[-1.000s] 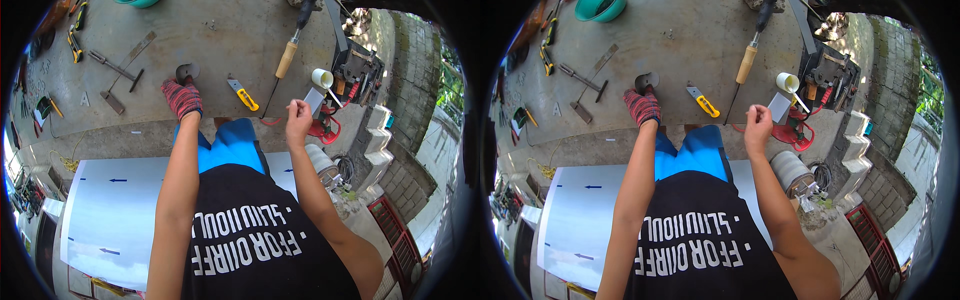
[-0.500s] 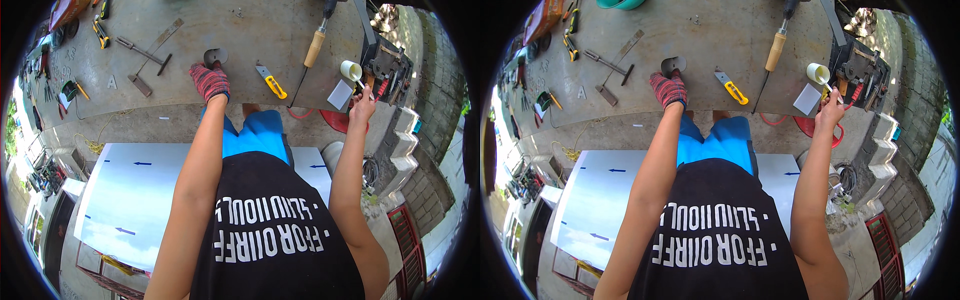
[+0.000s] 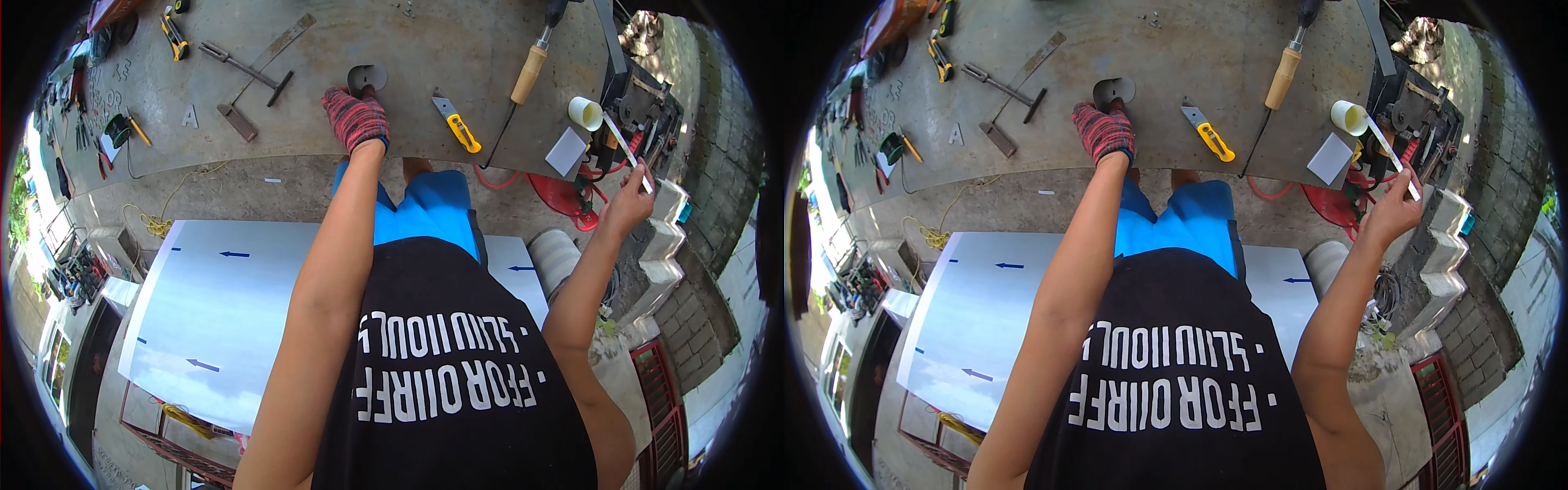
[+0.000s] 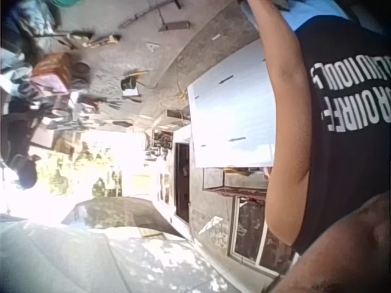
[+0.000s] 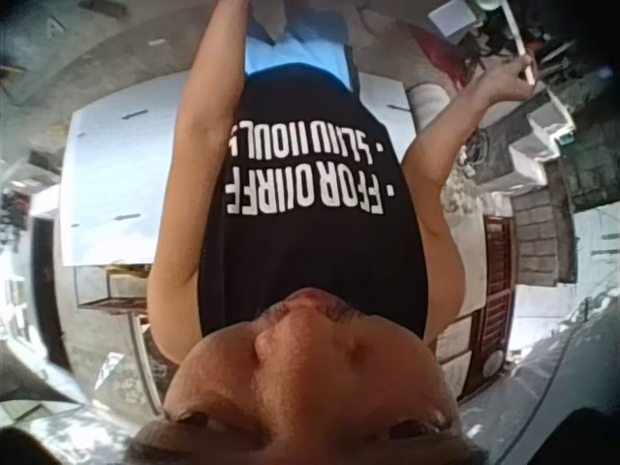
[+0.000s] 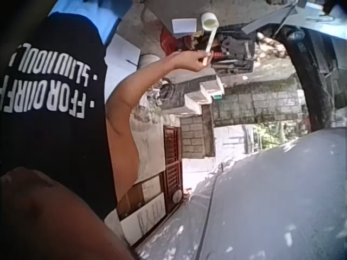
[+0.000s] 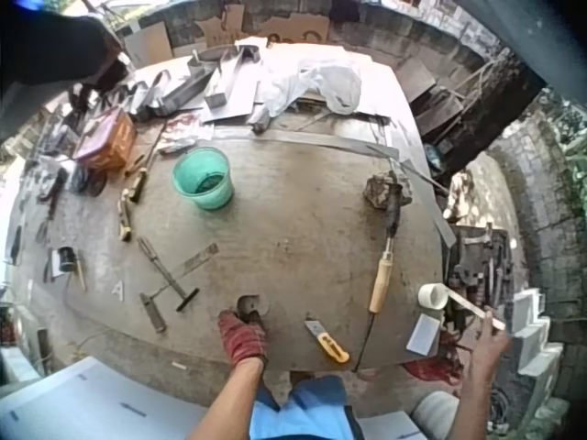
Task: Manually shaping and checking a small metal ring or clamp using various hand tools on a workbench.
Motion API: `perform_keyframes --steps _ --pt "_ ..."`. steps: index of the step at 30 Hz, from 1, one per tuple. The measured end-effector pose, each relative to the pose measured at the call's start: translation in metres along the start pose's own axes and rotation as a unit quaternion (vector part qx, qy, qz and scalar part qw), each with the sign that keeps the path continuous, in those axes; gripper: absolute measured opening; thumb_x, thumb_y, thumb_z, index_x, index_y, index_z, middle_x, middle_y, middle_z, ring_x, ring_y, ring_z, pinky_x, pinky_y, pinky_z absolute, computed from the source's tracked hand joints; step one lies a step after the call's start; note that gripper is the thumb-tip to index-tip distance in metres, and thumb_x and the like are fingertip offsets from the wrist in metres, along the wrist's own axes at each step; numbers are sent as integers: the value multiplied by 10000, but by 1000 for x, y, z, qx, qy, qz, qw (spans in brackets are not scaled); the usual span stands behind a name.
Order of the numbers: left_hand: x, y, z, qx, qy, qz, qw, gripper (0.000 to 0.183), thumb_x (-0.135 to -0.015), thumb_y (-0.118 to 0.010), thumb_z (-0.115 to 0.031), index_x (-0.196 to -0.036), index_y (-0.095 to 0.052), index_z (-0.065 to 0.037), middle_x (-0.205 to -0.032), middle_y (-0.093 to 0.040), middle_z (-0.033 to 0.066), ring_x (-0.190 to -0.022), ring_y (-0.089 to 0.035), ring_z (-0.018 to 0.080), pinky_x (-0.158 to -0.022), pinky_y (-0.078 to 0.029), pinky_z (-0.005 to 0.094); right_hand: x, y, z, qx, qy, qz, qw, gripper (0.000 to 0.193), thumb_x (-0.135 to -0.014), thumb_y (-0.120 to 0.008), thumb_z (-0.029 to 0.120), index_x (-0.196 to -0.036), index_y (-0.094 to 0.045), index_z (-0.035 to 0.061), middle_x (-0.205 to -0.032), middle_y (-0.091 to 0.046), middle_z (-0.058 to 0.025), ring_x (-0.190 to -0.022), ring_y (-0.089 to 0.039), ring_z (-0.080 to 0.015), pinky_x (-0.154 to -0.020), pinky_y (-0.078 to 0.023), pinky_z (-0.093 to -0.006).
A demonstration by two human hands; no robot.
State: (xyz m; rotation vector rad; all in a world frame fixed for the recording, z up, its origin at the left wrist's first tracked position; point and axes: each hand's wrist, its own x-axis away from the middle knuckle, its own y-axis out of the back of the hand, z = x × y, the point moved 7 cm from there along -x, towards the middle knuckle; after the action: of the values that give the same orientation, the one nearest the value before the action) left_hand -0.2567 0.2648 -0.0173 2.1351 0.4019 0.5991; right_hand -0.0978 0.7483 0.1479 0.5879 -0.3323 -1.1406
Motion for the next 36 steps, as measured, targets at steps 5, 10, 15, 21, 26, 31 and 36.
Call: perform_keyframes --steps 5,10,15,21,26,31,36 --pt "0 0 -1 -1 3 0 1000 416 -822 -815 -203 -1099 -580 -2 -1112 -611 222 -1053 -611 423 -909 -492 485 59 -56 48 -139 1 119 983 208 -1012 -662 157 -1140 -731 7 -883 -685 -6 -712 -563 -51 -661 -468 -219" --pt "2 -1 -3 12 2 4 1000 418 -828 -810 -202 -1104 -569 -1 -1122 -606 224 -1058 -609 425 -916 -490 483 153 -161 71 -114 9 273 955 206 -1011 -664 170 -1106 -730 -1 -887 -681 -2 -761 -575 -56 -670 -467 -215" --pt "2 -2 -5 12 -5 10 1000 418 -837 -799 -197 -1113 -560 7 -1130 -602 232 -1059 -606 429 -920 -488 483 208 -224 73 -116 8 339 933 169 -979 -680 148 -1045 -736 4 -869 -692 -46 -716 -602 -82 -641 -488 -250" --pt "2 -1 -5 14 -12 8 1000 413 -846 -786 -196 -1118 -556 13 -1130 -602 238 -1061 -604 436 -921 -488 482 228 -253 77 -97 53 356 928 129 -946 -681 115 -1003 -737 14 -860 -676 -96 -655 -640 -154 -616 -512 -298" --pt "0 -2 -2 -1 -28 0 1000 418 -848 -782 -205 -1117 -555 20 -1135 -600 240 -1071 -601 436 -925 -486 486 232 -261 79 -95 66 348 930 121 -933 -690 120 -982 -736 20 -865 -681 -114 -669 -671 -191 -620 -525 -311" --pt "0 -3 -2 5 -20 9 1000 431 -836 -786 -210 -1117 -556 23 -1129 -595 244 -1072 -592 437 -930 -480 491 235 -265 85 -91 101 339 931 117 -930 -689 121 -974 -736 23 -875 -684 -123 -672 -682 -210 -629 -535 -322" --pt "0 -3 -3 9 -20 8 1000 432 -833 -784 -206 -1116 -555 26 -1127 -594 244 -1068 -590 440 -925 -480 493 234 -266 86 -71 103 341 932 150 -948 -692 155 -1003 -749 28 -840 -704 -74 -686 -643 -130 -650 -518 -286"
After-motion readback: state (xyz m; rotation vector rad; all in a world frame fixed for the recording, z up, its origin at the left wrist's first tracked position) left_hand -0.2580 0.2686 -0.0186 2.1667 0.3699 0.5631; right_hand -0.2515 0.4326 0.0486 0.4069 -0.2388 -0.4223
